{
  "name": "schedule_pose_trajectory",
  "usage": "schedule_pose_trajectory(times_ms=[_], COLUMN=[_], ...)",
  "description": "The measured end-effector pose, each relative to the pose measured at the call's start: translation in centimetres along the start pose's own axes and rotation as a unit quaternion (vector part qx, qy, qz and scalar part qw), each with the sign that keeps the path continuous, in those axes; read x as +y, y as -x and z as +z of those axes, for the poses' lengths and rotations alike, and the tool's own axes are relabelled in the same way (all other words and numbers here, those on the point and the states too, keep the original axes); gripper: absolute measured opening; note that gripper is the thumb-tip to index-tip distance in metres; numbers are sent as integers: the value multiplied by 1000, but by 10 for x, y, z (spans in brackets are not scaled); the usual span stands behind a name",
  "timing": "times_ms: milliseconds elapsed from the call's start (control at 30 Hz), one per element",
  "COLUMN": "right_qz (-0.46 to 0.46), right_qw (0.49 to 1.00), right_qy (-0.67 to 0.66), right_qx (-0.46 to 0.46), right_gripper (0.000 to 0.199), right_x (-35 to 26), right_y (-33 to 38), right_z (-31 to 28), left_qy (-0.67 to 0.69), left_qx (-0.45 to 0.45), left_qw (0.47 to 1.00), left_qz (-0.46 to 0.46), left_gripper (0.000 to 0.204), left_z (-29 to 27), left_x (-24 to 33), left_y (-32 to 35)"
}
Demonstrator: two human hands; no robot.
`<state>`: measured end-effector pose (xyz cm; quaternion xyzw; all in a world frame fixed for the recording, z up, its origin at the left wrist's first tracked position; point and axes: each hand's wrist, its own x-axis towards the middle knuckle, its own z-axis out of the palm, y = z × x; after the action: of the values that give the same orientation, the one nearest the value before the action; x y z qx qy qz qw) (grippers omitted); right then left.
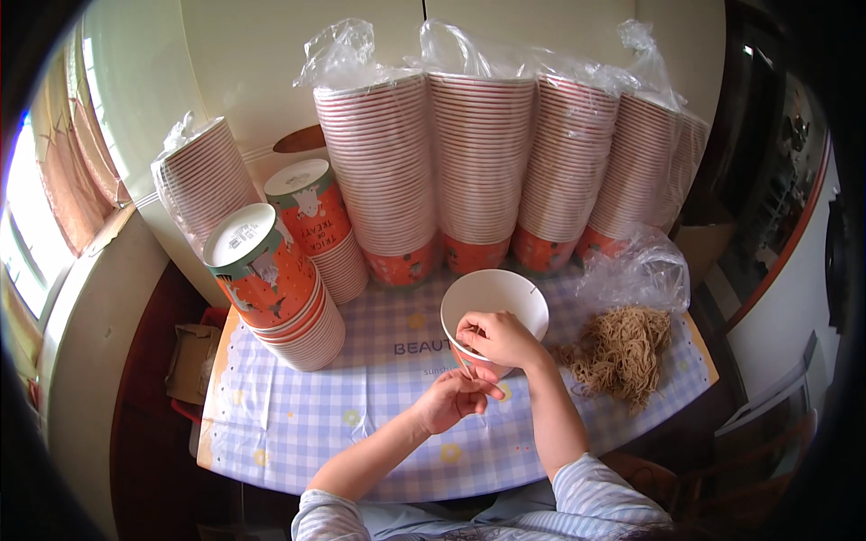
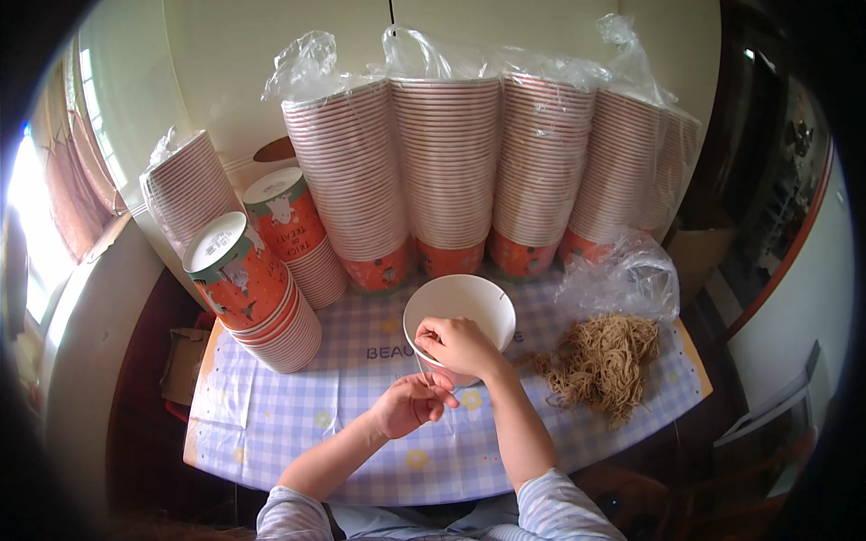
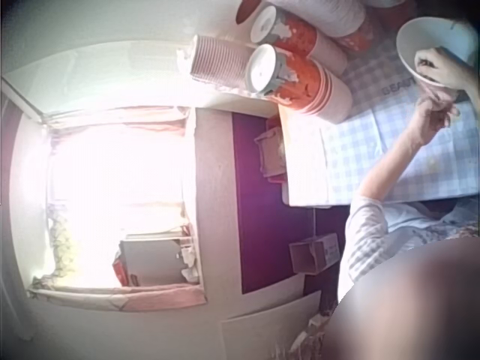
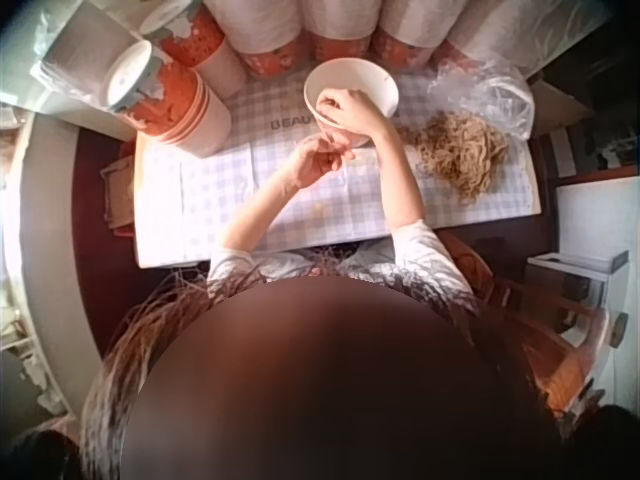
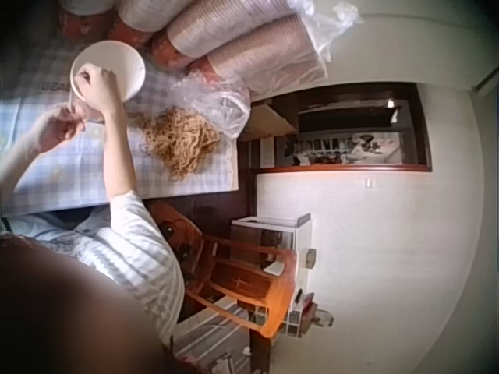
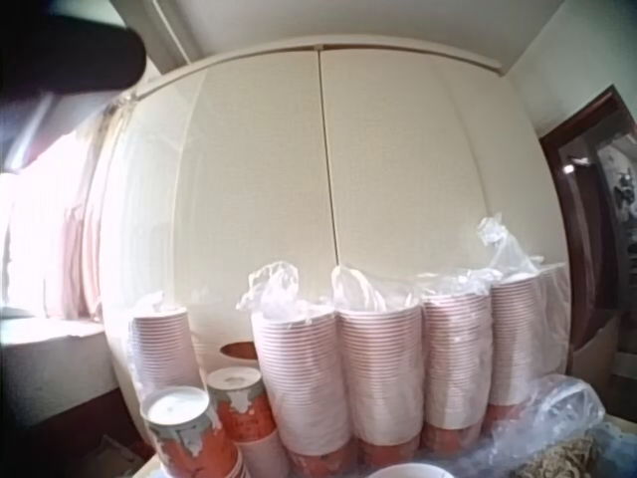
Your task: Attaching strings to paper buckets by threading them through pre-cut holes.
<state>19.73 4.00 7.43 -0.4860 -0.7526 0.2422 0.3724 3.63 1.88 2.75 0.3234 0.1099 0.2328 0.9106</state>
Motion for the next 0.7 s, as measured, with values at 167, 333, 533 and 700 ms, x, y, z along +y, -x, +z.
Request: schedule_pose_trajectory(times_ms=[167,333,533,700], right_qz=[-4,-21,-27,64], right_qw=[1000,992,984,978], right_qy=[18,54,72,-30], right_qx=[-21,-112,-162,-194], right_gripper=[12,14,13,9], right_x=[1,-10,-17,-26], right_y=[2,7,8,7], right_z=[-4,-9,-1,-7], left_qy=[-73,-255,-599,-708], left_qx=[-65,-2,140,219], left_qw=[994,957,764,633], left_qz=[46,141,192,222], left_gripper=[40,48,50,46], left_z=[18,24,15,30], left_x=[21,49,61,60], left_y=[16,28,37,33])
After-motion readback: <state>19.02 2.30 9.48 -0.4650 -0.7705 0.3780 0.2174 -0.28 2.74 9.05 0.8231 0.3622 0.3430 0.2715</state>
